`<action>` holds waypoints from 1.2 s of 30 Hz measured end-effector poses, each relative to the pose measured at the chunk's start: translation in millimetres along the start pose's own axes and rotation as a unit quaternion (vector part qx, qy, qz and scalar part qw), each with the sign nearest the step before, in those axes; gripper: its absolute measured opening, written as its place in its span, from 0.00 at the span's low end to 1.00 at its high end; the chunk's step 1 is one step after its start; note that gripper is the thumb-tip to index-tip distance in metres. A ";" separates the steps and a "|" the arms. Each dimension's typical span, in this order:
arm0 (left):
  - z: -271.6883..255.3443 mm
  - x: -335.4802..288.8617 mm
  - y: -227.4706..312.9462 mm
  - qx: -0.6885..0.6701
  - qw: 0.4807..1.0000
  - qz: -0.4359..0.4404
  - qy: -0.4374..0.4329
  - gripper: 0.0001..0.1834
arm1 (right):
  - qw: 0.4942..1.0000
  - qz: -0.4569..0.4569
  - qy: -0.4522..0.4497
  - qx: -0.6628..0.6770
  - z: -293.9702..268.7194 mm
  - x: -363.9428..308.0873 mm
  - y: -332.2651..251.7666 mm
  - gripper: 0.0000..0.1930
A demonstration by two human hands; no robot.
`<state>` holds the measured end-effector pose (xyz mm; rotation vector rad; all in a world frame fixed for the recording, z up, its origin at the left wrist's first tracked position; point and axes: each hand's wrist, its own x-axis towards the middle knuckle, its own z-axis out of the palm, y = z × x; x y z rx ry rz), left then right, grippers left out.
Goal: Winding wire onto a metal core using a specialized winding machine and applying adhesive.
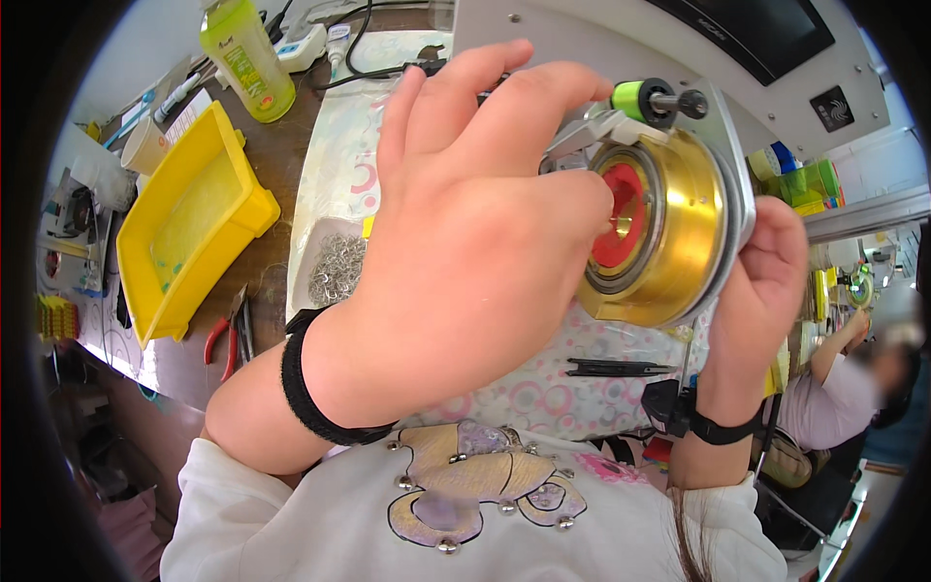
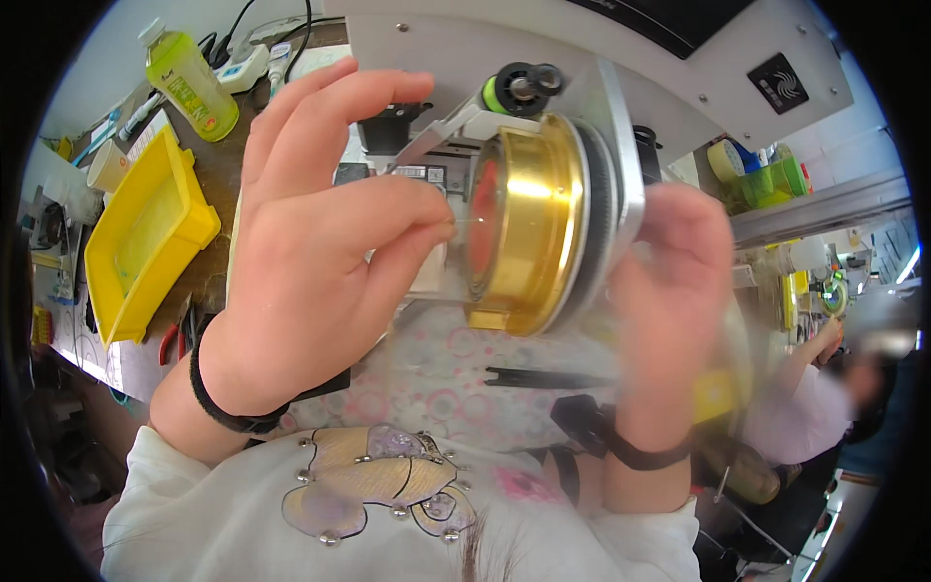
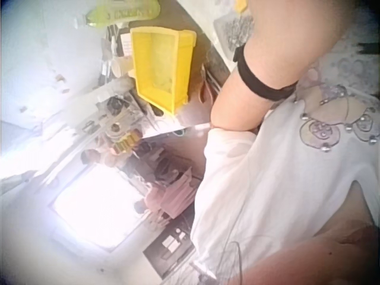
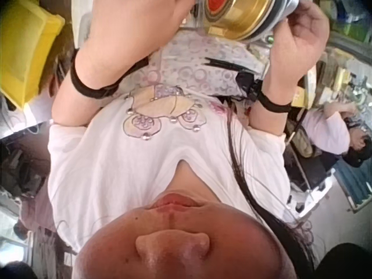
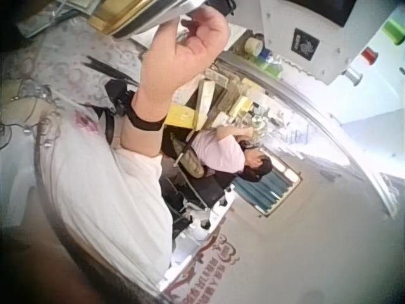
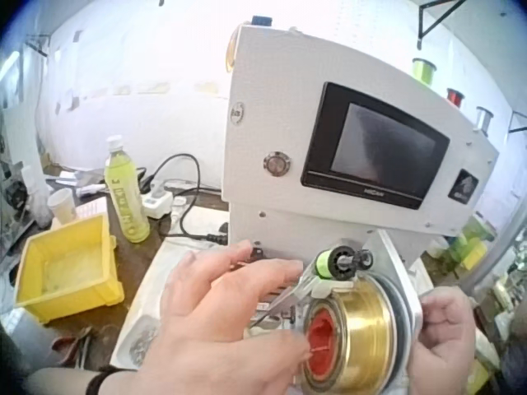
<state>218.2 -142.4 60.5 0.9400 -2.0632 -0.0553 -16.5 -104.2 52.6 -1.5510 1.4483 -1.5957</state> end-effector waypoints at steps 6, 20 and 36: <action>11.7 15.2 12.6 0.109 0.992 -0.013 -0.056 0.05 | 0.988 0.083 -0.051 0.117 19.2 9.0 11.5 0.28; 26.6 19.7 11.5 0.085 0.993 -0.030 -0.077 0.06 | 0.979 0.041 -0.081 0.181 28.4 2.0 28.4 0.27; -24.9 -2.2 66.3 -0.151 0.981 0.079 -0.098 0.13 | 0.922 -0.353 -0.020 -0.159 -33.9 -54.8 -35.0 0.33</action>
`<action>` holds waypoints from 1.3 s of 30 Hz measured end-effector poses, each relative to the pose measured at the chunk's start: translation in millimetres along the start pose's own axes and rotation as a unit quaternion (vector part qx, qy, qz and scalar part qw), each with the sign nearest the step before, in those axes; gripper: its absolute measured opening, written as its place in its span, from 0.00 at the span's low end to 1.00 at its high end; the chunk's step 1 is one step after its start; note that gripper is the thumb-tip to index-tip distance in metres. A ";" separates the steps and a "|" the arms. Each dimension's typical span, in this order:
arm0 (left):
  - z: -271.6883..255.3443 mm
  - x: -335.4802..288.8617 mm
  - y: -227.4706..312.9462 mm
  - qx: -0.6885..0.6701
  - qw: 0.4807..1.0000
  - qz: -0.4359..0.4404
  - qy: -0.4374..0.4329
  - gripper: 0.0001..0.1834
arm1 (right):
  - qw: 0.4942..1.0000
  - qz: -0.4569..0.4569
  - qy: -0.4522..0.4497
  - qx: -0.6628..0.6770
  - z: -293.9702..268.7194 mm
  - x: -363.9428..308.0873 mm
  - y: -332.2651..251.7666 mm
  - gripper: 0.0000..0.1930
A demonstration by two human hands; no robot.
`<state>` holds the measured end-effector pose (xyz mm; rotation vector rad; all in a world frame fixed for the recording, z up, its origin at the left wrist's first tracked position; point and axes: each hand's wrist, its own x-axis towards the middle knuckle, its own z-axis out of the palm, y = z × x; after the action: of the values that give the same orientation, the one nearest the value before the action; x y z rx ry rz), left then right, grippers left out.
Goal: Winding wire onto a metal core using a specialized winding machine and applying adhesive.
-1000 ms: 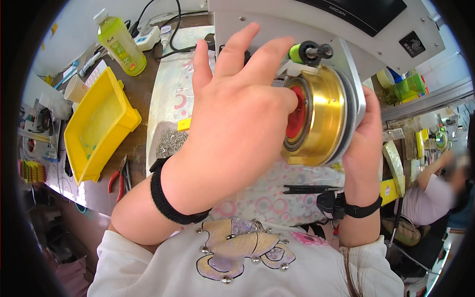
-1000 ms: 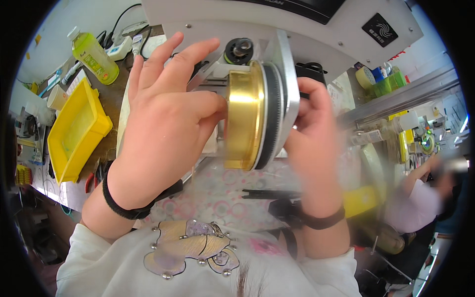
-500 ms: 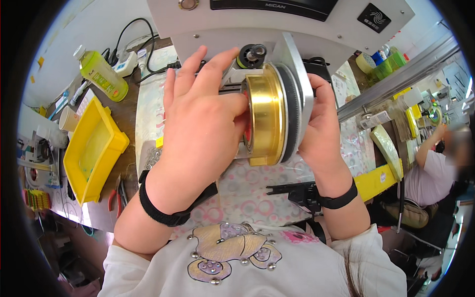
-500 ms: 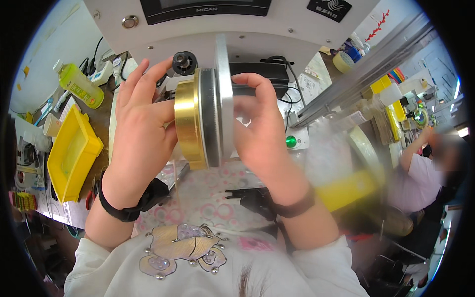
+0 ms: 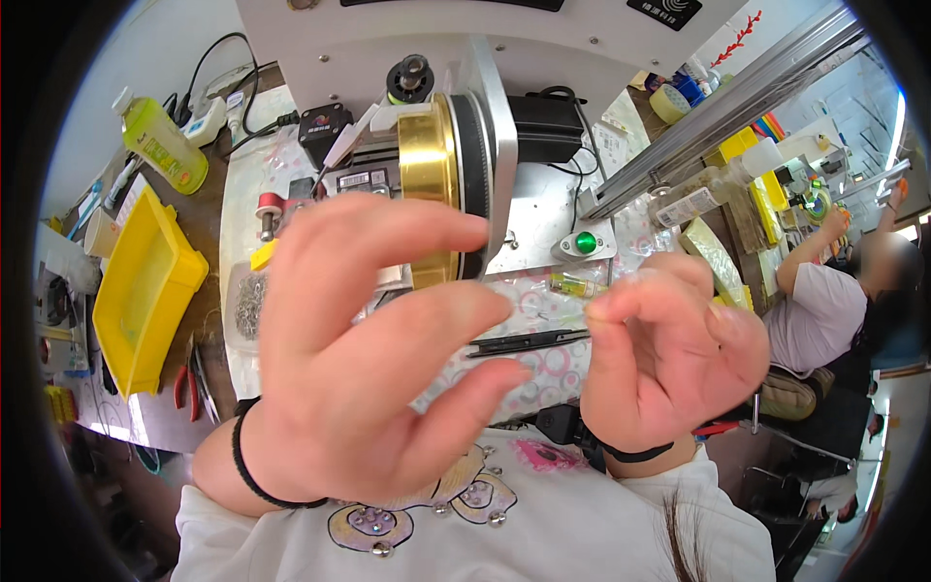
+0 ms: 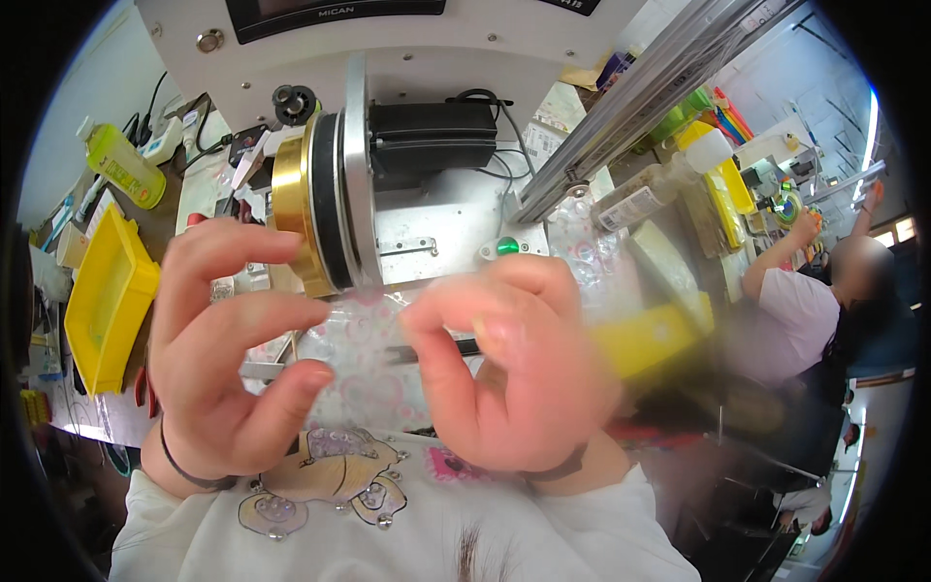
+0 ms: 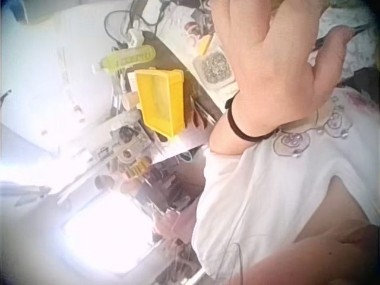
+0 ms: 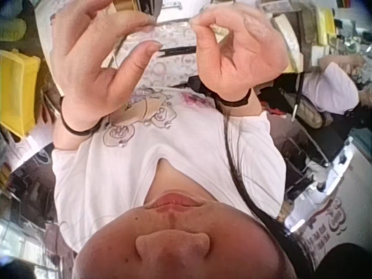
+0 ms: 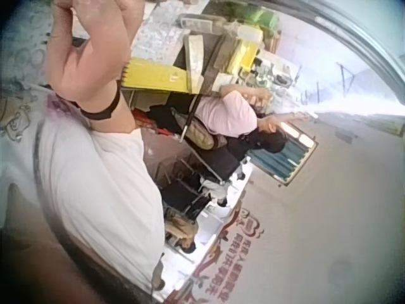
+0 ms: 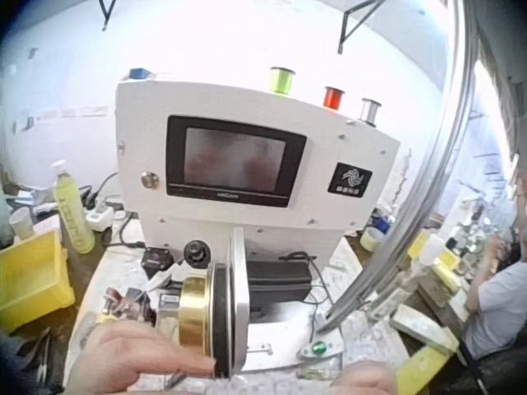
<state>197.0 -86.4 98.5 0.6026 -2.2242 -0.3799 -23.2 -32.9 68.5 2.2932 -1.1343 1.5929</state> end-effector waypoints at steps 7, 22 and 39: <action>23.2 5.1 3.5 -0.058 0.997 0.024 0.035 0.13 | 0.999 0.015 -0.040 0.030 -8.9 -2.1 -11.8 0.40; 22.6 5.2 7.2 -0.056 0.997 0.031 0.032 0.12 | 0.994 -0.009 -0.112 0.014 -17.6 2.9 -13.3 0.37; 23.0 2.9 5.1 -0.049 0.996 0.053 0.046 0.14 | 0.990 -0.018 -0.133 0.049 -18.7 14.7 -12.4 0.41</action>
<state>176.4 -81.9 87.6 0.4403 -2.1266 -0.3961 -27.1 -22.3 92.8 2.6377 -1.0810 1.3889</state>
